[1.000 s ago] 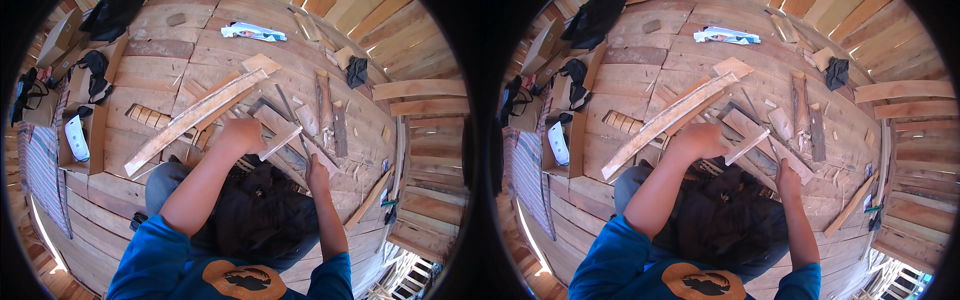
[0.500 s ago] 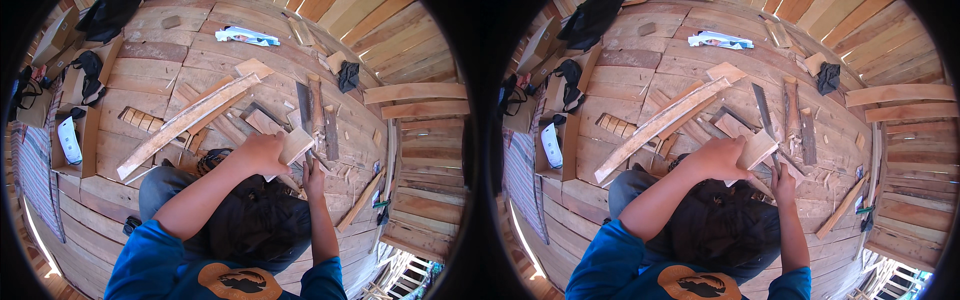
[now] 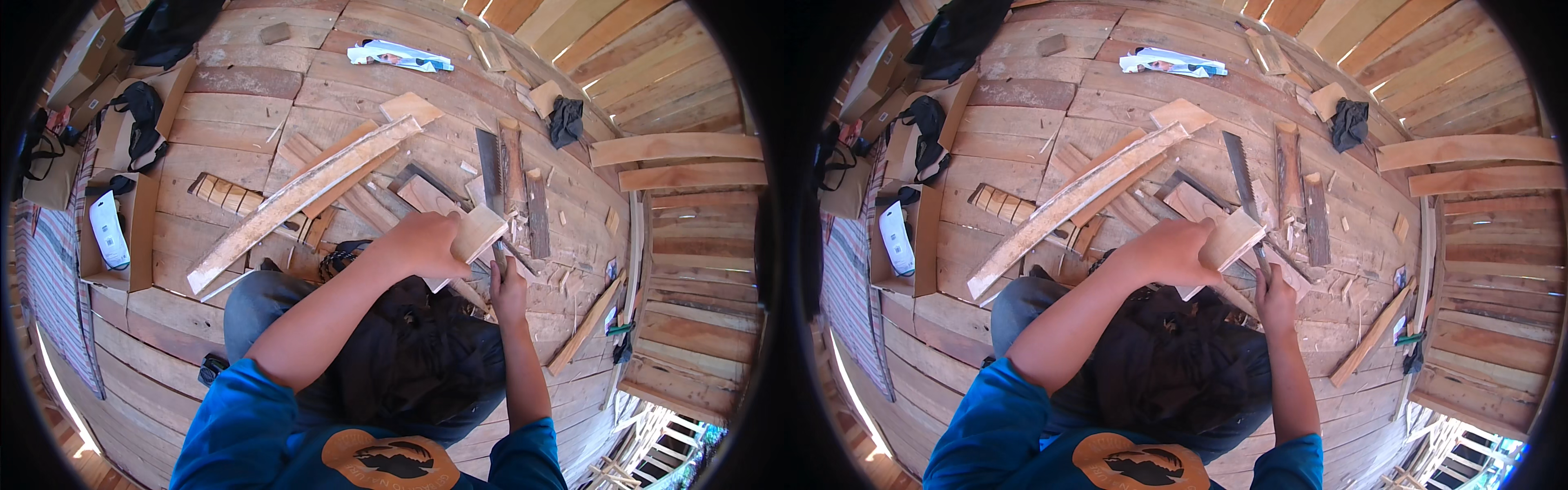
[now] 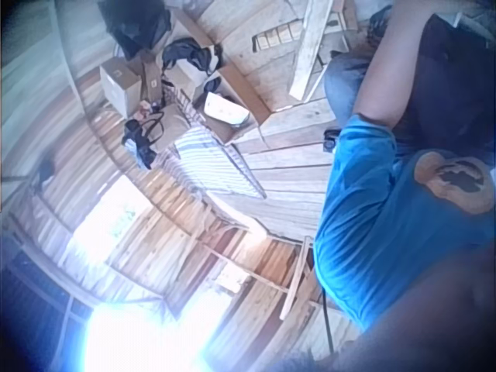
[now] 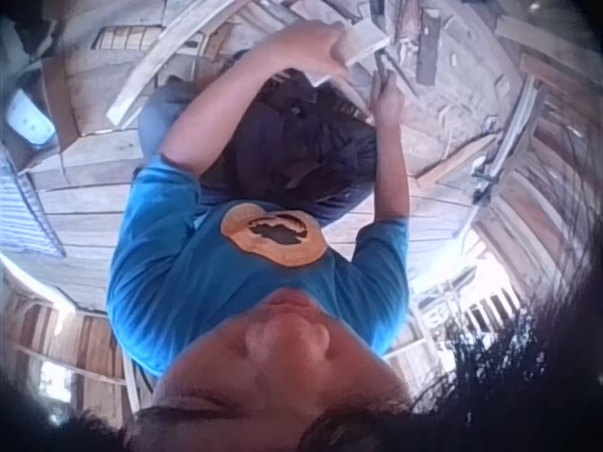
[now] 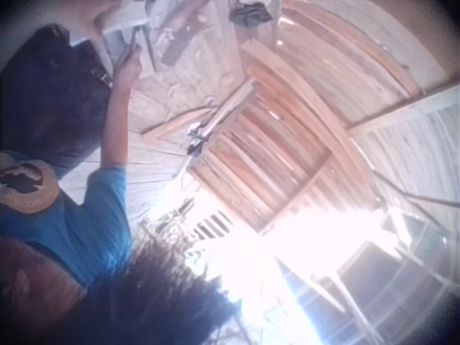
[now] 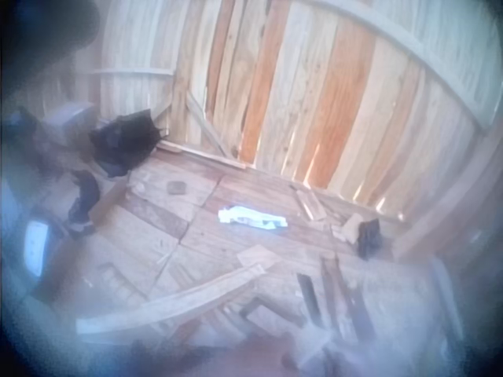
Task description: The person saws a small piece of wood by hand while sitting on a wooden floor.
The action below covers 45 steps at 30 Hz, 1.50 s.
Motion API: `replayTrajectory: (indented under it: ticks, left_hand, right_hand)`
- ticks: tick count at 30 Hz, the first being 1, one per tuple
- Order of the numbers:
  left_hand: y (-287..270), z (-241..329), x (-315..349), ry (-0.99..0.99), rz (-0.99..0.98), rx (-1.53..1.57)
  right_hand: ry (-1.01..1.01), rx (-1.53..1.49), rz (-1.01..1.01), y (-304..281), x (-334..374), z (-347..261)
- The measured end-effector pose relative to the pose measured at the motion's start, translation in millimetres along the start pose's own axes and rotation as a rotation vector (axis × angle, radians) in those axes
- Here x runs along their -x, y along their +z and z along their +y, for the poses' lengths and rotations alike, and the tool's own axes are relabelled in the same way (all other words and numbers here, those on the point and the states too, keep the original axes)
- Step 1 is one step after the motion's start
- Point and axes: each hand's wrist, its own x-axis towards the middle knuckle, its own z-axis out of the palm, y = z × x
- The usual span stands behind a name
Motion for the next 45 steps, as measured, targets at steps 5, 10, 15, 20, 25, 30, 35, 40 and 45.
replayTrajectory:
  ticks: [5, 10, 15, 20, 25, 30, 35, 40, 45]
  left_hand:
    - [3.5, -7.8, -5.4, -0.016, -0.017, 0.022]
    - [5.0, -14.4, -12.4, -0.041, -0.056, 0.028]
    - [10.8, -33.5, -26.0, -0.091, -0.18, 0.095]
    - [13.7, -41.0, -24.8, -0.333, -0.306, -0.244]
    - [4.5, -44.9, -20.7, -0.414, -0.32, -0.296]
    - [-16.1, -34.8, -3.8, -0.427, -0.326, -0.306]
    - [-34.3, -36.4, 14.7, -0.431, -0.118, -0.277]
    - [-40.3, -39.8, 17.9, -0.438, -0.029, -0.244]
    - [-45.7, -36.5, 22.2, -0.425, 0.059, -0.251]
  right_hand:
    - [0.012, -0.003, -0.033, -4.0, -0.8, -6.3]
    - [0.005, 0.021, -0.062, -3.6, -1.2, -3.0]
    - [-0.025, 0.119, -0.095, -1.3, -2.1, -4.1]
    - [0.069, 0.304, -0.278, 0.4, -3.8, -6.1]
    - [0.056, 0.298, -0.251, 2.4, -4.1, -2.9]
    - [0.038, 0.311, -0.188, -5.0, -1.0, -20.1]
    - [0.099, 0.428, -0.393, 4.9, 1.0, -4.4]
    - [0.072, 0.435, -0.398, 3.6, -0.6, -9.3]
    - [0.05, 0.331, -0.338, -4.8, -5.5, -18.7]
